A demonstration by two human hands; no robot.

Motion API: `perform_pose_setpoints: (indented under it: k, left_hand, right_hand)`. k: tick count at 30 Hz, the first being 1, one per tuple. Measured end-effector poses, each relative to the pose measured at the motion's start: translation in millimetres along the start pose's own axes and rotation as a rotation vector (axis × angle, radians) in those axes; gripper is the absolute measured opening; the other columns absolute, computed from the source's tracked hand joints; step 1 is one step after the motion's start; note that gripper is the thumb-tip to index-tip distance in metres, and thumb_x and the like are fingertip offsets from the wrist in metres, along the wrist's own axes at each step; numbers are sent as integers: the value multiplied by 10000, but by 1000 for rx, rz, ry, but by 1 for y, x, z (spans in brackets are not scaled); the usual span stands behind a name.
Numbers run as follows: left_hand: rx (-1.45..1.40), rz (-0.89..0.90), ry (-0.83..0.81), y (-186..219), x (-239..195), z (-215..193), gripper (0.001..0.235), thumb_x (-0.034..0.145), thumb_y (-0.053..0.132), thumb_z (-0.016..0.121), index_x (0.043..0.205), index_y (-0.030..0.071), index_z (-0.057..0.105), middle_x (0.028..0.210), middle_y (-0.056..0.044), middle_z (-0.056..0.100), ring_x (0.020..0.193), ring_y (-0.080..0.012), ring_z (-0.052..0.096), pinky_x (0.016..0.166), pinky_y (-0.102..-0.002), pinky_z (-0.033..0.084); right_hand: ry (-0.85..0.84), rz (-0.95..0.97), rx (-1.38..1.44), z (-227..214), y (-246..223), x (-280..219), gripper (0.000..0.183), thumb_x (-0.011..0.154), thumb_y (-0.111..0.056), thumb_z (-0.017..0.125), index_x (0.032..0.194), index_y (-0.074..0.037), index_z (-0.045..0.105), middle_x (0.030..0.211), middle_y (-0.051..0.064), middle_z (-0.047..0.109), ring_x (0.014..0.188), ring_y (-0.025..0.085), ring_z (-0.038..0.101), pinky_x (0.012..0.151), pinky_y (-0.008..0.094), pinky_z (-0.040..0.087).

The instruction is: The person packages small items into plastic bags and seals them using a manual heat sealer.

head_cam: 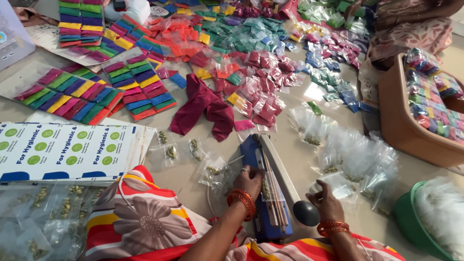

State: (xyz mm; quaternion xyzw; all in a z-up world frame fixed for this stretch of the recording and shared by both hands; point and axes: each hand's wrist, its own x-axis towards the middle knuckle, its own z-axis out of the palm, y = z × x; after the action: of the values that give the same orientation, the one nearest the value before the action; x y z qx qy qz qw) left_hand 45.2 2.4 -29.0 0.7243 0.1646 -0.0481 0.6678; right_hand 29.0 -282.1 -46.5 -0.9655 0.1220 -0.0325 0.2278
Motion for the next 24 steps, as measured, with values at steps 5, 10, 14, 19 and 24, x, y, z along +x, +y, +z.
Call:
perform_pose_setpoints:
  k: [5, 10, 14, 19, 24]
  left_hand:
    - [-1, 98, 71, -3, -2, -3, 227, 862, 315, 728, 917, 99, 768, 847, -58, 775, 783, -196, 745, 753, -359, 578]
    - [-53, 174, -32, 32, -32, -20, 186, 878, 265, 711, 894, 82, 739, 817, -59, 778, 743, -175, 744, 713, -336, 586]
    - [10, 143, -44, 25, -30, -19, 144, 890, 226, 701, 914, 89, 739, 821, -43, 768, 738, -153, 731, 710, -330, 584]
    - [-128, 220, 1, 28, -34, -26, 175, 885, 268, 715, 900, 94, 732, 767, -28, 752, 698, -126, 700, 654, -301, 564]
    - [-989, -201, 298, -25, 11, -32, 258, 855, 364, 699, 866, 115, 631, 716, -3, 649, 609, -138, 620, 557, -286, 493]
  right_hand:
    - [-121, -125, 86, 25, 27, 12, 423, 847, -244, 699, 1270, -249, 690, 977, 20, 844, 896, 233, 815, 779, 367, 615]
    - [227, -166, -30, -20, -28, -25, 379, 923, -266, 703, 1295, -202, 674, 1072, 97, 772, 922, 285, 760, 754, 399, 588]
    - [110, -63, -34, -14, -28, -18, 760, 811, -305, 787, 1490, -166, 475, 1005, 102, 764, 850, 308, 742, 724, 422, 560]
    - [46, -71, 37, 15, 14, 14, 301, 878, -298, 732, 1143, -156, 735, 943, 88, 801, 832, 262, 774, 724, 390, 596]
    - [-61, 207, 824, -5, -29, 7, 262, 943, -249, 689, 1066, -19, 719, 849, 137, 758, 694, 249, 703, 596, 401, 539]
